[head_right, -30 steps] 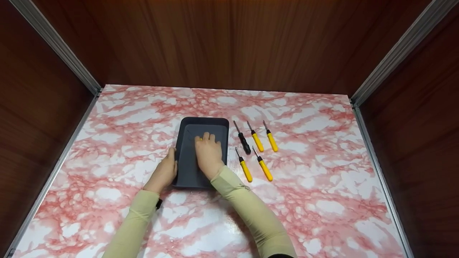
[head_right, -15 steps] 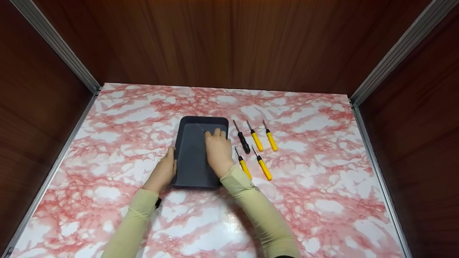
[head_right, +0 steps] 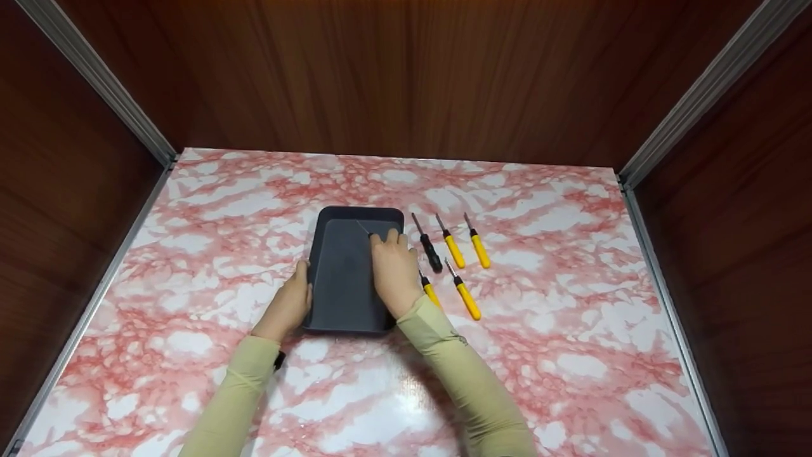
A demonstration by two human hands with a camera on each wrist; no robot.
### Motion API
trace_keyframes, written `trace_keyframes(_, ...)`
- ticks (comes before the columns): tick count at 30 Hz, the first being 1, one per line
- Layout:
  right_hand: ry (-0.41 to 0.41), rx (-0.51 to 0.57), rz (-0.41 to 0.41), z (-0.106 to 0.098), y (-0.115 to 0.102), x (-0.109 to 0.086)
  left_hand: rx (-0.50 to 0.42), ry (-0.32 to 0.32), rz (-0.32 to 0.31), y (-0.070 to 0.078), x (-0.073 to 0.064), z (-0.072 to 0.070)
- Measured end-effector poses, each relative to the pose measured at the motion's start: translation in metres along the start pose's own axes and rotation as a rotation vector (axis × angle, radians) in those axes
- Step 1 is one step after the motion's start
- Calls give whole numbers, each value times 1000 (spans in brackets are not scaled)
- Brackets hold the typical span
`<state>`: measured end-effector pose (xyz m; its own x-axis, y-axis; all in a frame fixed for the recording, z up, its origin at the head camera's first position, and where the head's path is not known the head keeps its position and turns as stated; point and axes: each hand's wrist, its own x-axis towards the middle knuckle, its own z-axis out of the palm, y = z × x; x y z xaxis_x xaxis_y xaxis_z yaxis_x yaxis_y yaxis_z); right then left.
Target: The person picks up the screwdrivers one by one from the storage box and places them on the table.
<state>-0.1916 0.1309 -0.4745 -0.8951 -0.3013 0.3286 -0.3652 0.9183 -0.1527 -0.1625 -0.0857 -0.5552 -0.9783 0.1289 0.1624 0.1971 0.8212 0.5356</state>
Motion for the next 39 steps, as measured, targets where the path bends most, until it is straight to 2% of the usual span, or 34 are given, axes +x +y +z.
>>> trace_keyframes(6, 18, 6, 10, -4, 7, -8, 9, 11, 13, 0, -1, 1)
trace_keyframes(13, 18, 39, 46, -7, 18, -15, 49, 61, 58, -1, -2, 2)
trace_keyframes(22, 87, 67, 42, -10, 34, -21, 34, 42, 50, 0, -2, 0)
trace_keyframes(28, 87, 77, 99, -10, 42, -27, 40, 51, 72, 0, -3, 0)
trace_keyframes(39, 96, 83, 116, -11, 64, -40, 34, 18, 37, -1, -1, 1)
